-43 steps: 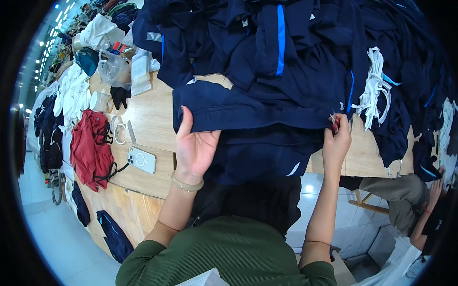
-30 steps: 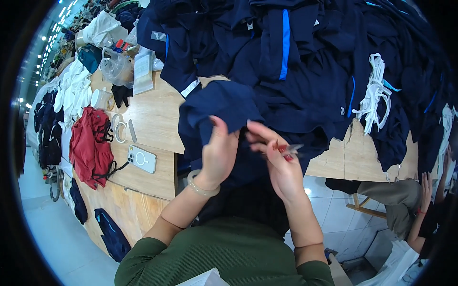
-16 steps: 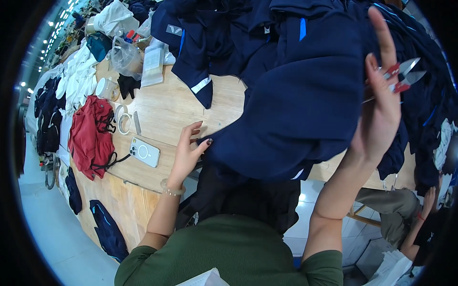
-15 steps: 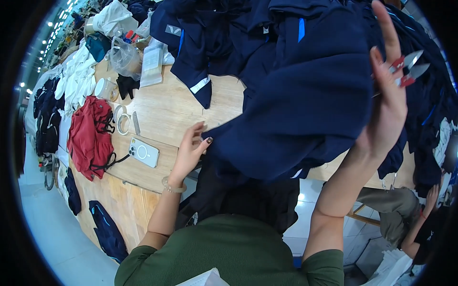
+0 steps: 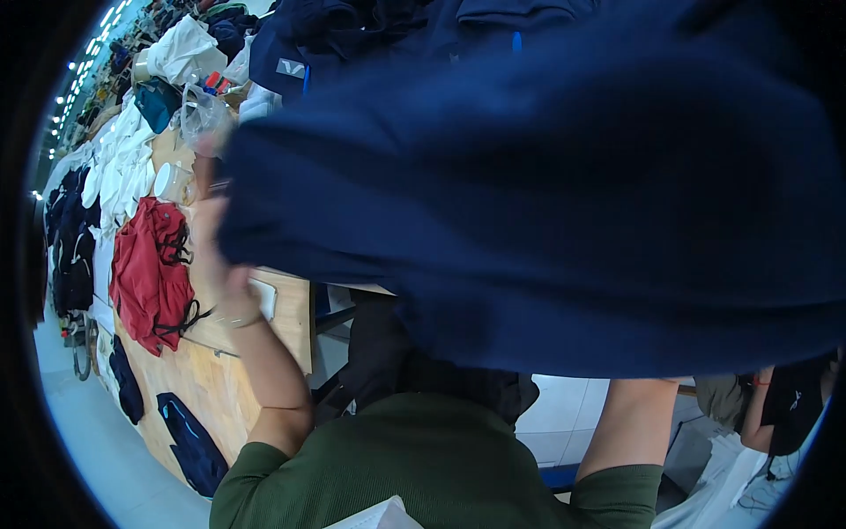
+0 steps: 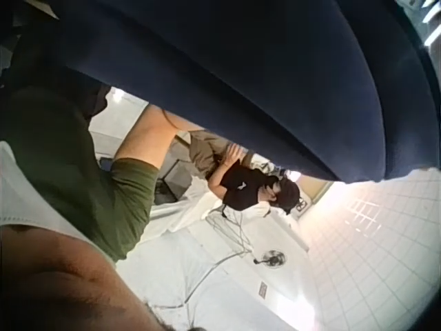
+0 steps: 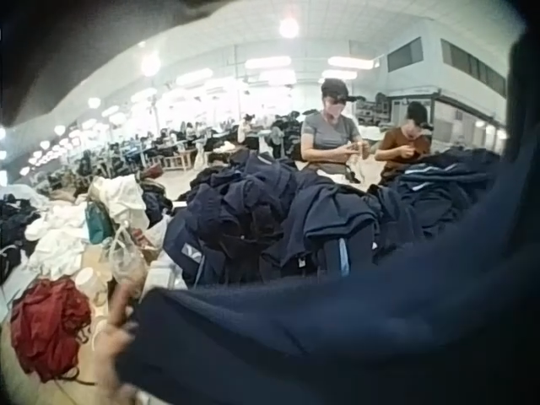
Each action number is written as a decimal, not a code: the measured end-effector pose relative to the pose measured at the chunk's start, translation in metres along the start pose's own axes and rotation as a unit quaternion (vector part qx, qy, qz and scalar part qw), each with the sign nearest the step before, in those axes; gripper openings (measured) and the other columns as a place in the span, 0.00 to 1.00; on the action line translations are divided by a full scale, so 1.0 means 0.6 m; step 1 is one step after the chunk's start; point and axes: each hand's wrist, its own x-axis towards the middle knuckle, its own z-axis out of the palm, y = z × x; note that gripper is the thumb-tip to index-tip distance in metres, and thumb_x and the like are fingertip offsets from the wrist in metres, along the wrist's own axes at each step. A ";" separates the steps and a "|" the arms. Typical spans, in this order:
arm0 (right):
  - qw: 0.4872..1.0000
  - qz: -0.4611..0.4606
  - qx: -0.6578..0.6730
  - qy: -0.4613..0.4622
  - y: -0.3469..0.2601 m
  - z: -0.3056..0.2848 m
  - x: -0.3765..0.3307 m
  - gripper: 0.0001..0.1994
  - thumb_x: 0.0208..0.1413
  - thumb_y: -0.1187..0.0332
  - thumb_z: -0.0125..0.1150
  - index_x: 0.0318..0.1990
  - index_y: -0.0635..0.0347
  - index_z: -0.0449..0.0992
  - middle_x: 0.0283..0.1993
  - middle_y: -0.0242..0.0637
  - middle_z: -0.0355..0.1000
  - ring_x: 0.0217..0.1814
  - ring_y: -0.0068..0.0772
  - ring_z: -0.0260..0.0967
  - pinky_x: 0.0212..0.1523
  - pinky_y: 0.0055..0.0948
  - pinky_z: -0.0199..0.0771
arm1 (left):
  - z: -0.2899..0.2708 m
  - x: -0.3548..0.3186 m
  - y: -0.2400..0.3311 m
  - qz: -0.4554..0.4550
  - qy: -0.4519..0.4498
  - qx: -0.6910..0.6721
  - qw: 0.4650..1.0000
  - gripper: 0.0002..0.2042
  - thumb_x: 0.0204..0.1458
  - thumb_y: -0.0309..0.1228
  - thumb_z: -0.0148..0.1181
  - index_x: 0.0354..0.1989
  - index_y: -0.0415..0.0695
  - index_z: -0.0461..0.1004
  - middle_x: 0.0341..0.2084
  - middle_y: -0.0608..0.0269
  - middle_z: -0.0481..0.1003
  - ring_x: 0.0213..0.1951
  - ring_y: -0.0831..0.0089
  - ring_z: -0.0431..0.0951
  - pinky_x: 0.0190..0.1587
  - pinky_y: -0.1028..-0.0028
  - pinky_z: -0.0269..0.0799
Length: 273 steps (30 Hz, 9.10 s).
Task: The recorder is using thread snips to trim loose threads and excess fabric from navy blue athletic shorts on a garment manufacturing floor.
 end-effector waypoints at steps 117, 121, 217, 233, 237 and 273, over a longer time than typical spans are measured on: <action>0.913 0.381 -0.113 0.089 0.233 -0.153 -0.088 0.07 0.56 0.62 0.63 0.36 0.53 0.74 0.23 0.16 0.59 0.21 0.09 0.49 0.23 0.15 0.47 | 0.156 -0.059 -0.279 0.234 -0.239 0.451 0.827 0.06 0.45 0.18 0.60 0.33 0.38 0.75 0.32 0.60 0.72 0.33 0.63 0.74 0.37 0.71 0.72; 0.920 0.362 -0.142 0.048 0.197 -0.139 -0.066 0.09 0.60 0.61 0.59 0.39 0.56 0.71 0.25 0.19 0.58 0.22 0.09 0.48 0.23 0.14 0.47 | 0.150 -0.057 -0.280 0.151 -0.215 0.411 0.873 0.05 0.50 0.17 0.56 0.34 0.37 0.75 0.30 0.59 0.75 0.27 0.71 0.76 0.28 0.78 0.70; 0.872 0.443 -0.199 -0.067 0.235 -0.233 -0.096 0.11 0.54 0.72 0.62 0.23 0.52 0.66 0.19 0.17 0.55 0.20 0.10 0.45 0.21 0.17 0.41 | -0.192 -0.009 -0.125 -0.250 0.098 0.399 0.877 0.06 0.55 0.29 0.59 0.38 0.42 0.79 0.21 0.78 0.67 0.23 0.88 0.58 0.25 0.85 0.53; 0.955 0.120 -0.251 -0.104 0.156 -0.088 0.065 0.12 0.63 0.69 0.51 0.50 0.61 0.76 0.49 0.32 0.72 0.44 0.18 0.66 0.50 0.17 0.65 | 0.106 0.017 -0.089 -0.172 -0.226 -0.027 0.958 0.25 0.51 0.13 0.53 0.60 0.31 0.62 0.49 0.54 0.73 0.48 0.75 0.75 0.52 0.77 0.71; 0.956 0.143 -0.007 -0.256 0.118 0.045 0.046 0.14 0.55 0.78 0.57 0.50 0.63 0.76 0.46 0.31 0.72 0.41 0.16 0.69 0.42 0.15 0.68 | 0.162 0.012 -0.107 -0.187 -0.246 -0.015 0.951 0.18 0.53 0.15 0.55 0.53 0.30 0.68 0.42 0.58 0.77 0.44 0.77 0.77 0.49 0.80 0.71; 0.959 0.209 -0.142 -0.124 0.192 -0.223 0.041 0.11 0.41 0.85 0.49 0.32 0.66 0.76 0.34 0.31 0.71 0.36 0.18 0.66 0.41 0.17 0.61 | 0.053 0.048 -0.233 0.079 -0.214 0.252 0.941 0.12 0.38 0.07 0.43 0.24 0.36 0.72 0.42 0.58 0.71 0.47 0.68 0.73 0.51 0.75 0.66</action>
